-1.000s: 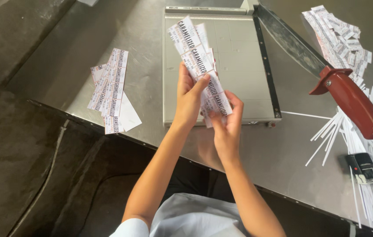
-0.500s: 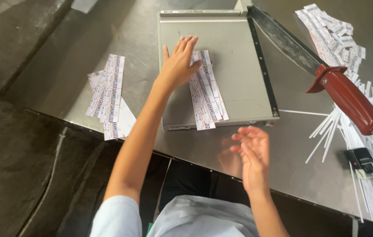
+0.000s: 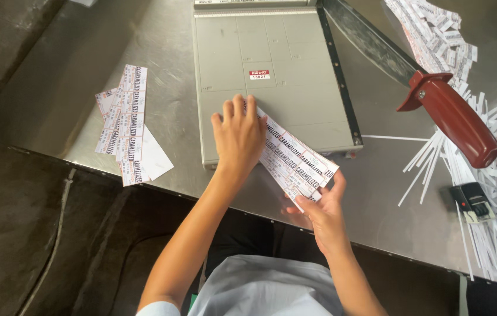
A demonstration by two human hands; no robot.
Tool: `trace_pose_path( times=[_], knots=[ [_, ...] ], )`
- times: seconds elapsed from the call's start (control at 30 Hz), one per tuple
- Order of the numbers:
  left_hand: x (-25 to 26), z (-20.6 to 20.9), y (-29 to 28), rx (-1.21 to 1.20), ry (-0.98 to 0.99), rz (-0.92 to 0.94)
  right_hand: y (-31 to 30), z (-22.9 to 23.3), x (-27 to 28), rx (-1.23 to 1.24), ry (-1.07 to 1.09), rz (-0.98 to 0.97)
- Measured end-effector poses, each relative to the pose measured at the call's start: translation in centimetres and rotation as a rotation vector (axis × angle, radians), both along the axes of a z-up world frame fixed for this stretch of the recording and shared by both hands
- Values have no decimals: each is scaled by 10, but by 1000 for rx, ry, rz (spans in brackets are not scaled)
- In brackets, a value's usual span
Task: The person uses a paper trimmer to cut sheets of printed labels into smaller strips. They align the paper, press down the lever to cut, and then move the cut pieces aside. The process is repeated multiple times with different sheets.
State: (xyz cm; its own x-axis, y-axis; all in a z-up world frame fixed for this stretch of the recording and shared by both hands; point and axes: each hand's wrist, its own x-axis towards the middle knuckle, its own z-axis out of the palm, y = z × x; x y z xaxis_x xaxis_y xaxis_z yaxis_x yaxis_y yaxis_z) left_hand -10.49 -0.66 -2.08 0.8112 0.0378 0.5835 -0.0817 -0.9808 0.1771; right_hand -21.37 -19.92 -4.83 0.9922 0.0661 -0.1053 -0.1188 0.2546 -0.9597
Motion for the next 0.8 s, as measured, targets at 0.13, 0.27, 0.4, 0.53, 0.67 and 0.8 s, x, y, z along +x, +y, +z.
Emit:
trace_pose_path(
  times=[0.13, 0.27, 0.4, 0.53, 0.67, 0.8],
  knots=[
    [-9, 8, 17, -265, 38, -154, -13, -1, 24, -130, -210, -41],
    [-16, 10, 41, -736, 78, -396, -35, 6, 81, -236, -391, 59],
    [-10, 7, 49, -1022, 40, -496, -39, 15, 128, -182, -524, 224],
    [-10, 5, 68, -1019, 20, -503, -50, 18, 150, -431, -608, 220],
    [-7, 10, 70, -853, 49, -517, -47, 15, 157, -469, -609, 179],
    [-4, 22, 59, -919, 221, -488, -43, 20, 157, -421, -547, 134]
  ],
)
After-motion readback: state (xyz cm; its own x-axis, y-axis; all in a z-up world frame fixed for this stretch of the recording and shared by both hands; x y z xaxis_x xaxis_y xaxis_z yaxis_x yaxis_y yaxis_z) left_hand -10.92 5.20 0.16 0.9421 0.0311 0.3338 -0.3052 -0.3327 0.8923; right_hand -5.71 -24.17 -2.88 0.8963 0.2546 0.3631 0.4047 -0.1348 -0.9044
